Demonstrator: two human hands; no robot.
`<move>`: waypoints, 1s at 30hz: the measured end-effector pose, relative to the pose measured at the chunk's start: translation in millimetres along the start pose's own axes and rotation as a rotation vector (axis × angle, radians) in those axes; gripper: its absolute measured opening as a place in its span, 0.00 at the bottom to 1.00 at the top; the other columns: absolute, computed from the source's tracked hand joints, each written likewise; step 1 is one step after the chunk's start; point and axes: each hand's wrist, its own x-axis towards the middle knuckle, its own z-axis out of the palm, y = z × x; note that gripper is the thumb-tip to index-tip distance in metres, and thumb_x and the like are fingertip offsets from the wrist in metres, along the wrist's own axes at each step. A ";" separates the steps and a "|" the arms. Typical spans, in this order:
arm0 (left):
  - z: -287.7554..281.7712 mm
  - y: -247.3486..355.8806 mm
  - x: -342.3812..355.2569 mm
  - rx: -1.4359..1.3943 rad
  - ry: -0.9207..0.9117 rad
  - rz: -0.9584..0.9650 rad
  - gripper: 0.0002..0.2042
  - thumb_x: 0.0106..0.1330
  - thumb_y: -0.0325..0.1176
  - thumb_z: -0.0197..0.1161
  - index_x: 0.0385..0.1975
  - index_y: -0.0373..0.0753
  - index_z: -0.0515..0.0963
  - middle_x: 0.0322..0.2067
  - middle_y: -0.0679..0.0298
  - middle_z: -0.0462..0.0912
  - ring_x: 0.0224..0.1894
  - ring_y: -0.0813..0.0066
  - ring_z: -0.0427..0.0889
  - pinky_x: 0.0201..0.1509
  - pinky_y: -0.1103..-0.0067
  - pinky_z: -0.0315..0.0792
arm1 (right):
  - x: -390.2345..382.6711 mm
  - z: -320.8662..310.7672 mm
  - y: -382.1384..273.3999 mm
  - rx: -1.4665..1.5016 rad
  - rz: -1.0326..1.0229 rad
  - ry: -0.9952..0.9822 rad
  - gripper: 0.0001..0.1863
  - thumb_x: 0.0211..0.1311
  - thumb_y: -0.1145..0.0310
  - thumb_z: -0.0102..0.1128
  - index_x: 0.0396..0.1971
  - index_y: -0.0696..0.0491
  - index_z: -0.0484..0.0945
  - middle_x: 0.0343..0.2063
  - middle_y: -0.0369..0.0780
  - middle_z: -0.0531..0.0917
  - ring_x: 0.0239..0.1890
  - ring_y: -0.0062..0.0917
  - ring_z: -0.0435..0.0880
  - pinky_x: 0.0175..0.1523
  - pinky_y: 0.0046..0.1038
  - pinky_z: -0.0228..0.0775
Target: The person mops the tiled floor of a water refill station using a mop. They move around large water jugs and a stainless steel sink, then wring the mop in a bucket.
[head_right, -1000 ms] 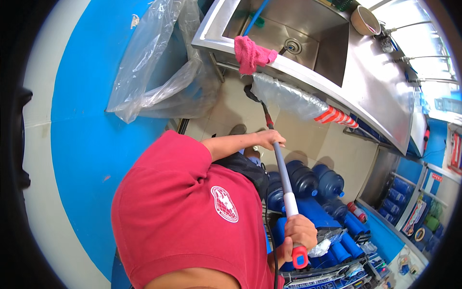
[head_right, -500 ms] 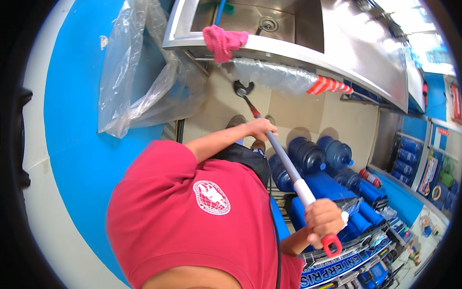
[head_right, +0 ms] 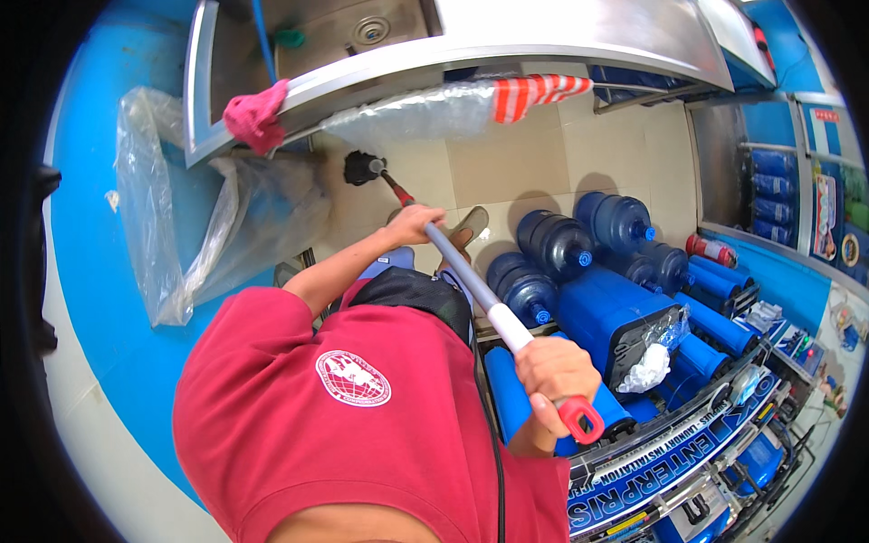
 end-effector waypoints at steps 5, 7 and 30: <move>80.3 62.4 126.3 -0.049 -0.211 0.207 0.10 0.63 0.39 0.60 0.27 0.42 0.69 0.22 0.55 0.77 0.30 0.47 0.78 0.32 0.56 0.68 | -38.1 -67.8 -52.4 -0.179 -0.104 0.269 0.07 0.42 0.77 0.54 0.11 0.55 0.67 0.07 0.37 0.70 0.08 0.25 0.68 0.18 0.28 0.66; 108.9 82.2 175.3 -0.055 -0.292 0.245 0.10 0.63 0.39 0.60 0.28 0.43 0.69 0.22 0.55 0.78 0.30 0.46 0.78 0.31 0.56 0.68 | -55.2 -86.7 -63.4 -0.296 -0.115 0.288 0.07 0.40 0.77 0.54 0.11 0.54 0.67 0.07 0.37 0.70 0.08 0.25 0.69 0.19 0.27 0.68; 181.1 108.2 372.4 0.357 -0.825 0.481 0.06 0.43 0.37 0.69 0.21 0.47 0.81 0.26 0.58 0.83 0.33 0.55 0.84 0.39 0.64 0.78 | -104.3 -107.7 15.1 -0.755 -0.262 1.574 0.13 0.43 0.67 0.56 0.11 0.57 0.65 0.12 0.42 0.74 0.15 0.30 0.73 0.22 0.29 0.65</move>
